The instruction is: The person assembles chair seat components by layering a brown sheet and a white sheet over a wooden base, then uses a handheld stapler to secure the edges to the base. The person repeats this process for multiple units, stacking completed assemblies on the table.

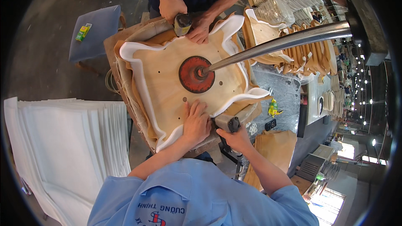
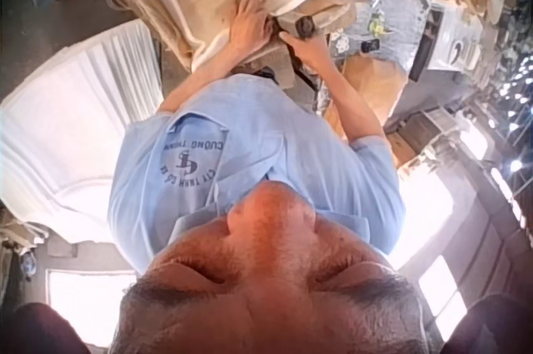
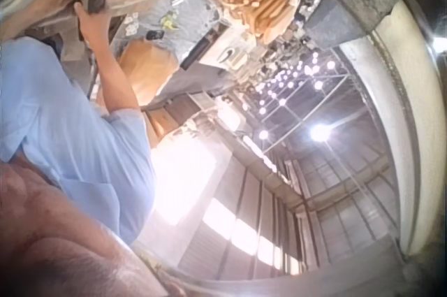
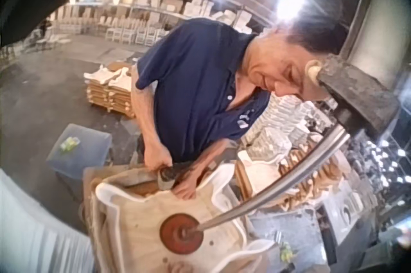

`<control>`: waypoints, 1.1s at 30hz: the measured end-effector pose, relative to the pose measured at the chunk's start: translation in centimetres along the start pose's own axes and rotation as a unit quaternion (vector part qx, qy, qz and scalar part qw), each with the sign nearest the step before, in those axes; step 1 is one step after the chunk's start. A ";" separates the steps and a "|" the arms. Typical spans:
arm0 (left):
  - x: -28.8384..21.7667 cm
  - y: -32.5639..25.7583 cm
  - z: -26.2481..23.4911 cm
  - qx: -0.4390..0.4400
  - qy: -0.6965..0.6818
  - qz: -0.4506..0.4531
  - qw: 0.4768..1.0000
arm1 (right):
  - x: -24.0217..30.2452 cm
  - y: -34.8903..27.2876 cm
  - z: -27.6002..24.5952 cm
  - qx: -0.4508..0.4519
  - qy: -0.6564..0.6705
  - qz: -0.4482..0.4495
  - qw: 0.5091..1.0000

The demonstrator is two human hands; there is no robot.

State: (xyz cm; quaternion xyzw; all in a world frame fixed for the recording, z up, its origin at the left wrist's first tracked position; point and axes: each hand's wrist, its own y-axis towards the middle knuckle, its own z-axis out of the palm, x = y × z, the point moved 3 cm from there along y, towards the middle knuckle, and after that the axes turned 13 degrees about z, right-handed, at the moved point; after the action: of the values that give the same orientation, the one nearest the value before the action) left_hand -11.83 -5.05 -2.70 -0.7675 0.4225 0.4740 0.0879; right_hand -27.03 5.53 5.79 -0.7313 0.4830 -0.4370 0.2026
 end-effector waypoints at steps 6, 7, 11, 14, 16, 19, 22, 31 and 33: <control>1.0 -0.5 -0.3 0.003 -0.024 0.013 1.000 | 0.5 -0.8 -0.5 0.040 0.023 0.025 0.999; 1.0 -0.4 -0.2 0.001 -0.025 0.008 1.000 | 0.4 -1.1 -0.5 0.046 0.048 0.021 0.998; 0.9 -0.3 0.2 -0.030 -0.022 0.013 0.999 | -0.1 -1.5 -0.3 0.056 0.032 0.048 0.997; 1.0 -0.4 0.4 -0.036 -0.017 0.014 0.999 | 0.1 -1.5 0.5 0.048 0.041 0.045 0.997; 0.8 -0.5 0.3 -0.026 -0.011 0.013 1.000 | 0.4 -1.4 0.7 0.035 0.029 0.048 0.998; 0.9 -0.1 -0.4 0.018 0.024 0.030 0.999 | 0.3 -0.3 0.9 -0.002 -0.005 -0.004 1.000; -0.3 -1.1 -2.3 0.058 0.072 -0.042 0.995 | 0.1 -0.5 1.0 0.010 0.013 0.019 1.000; 0.3 -1.1 -2.5 0.084 0.072 -0.079 0.991 | 1.3 -2.4 0.8 0.064 0.048 0.030 0.996; 0.2 -1.2 -2.5 0.089 0.068 -0.081 0.990 | 1.6 -2.5 1.3 0.046 0.034 0.034 0.998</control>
State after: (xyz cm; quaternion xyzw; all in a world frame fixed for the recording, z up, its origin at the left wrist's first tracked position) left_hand -9.28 -5.69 -1.82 -0.8186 0.4045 0.3729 0.1651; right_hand -24.37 5.08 7.55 -0.6890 0.4935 -0.4761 0.2347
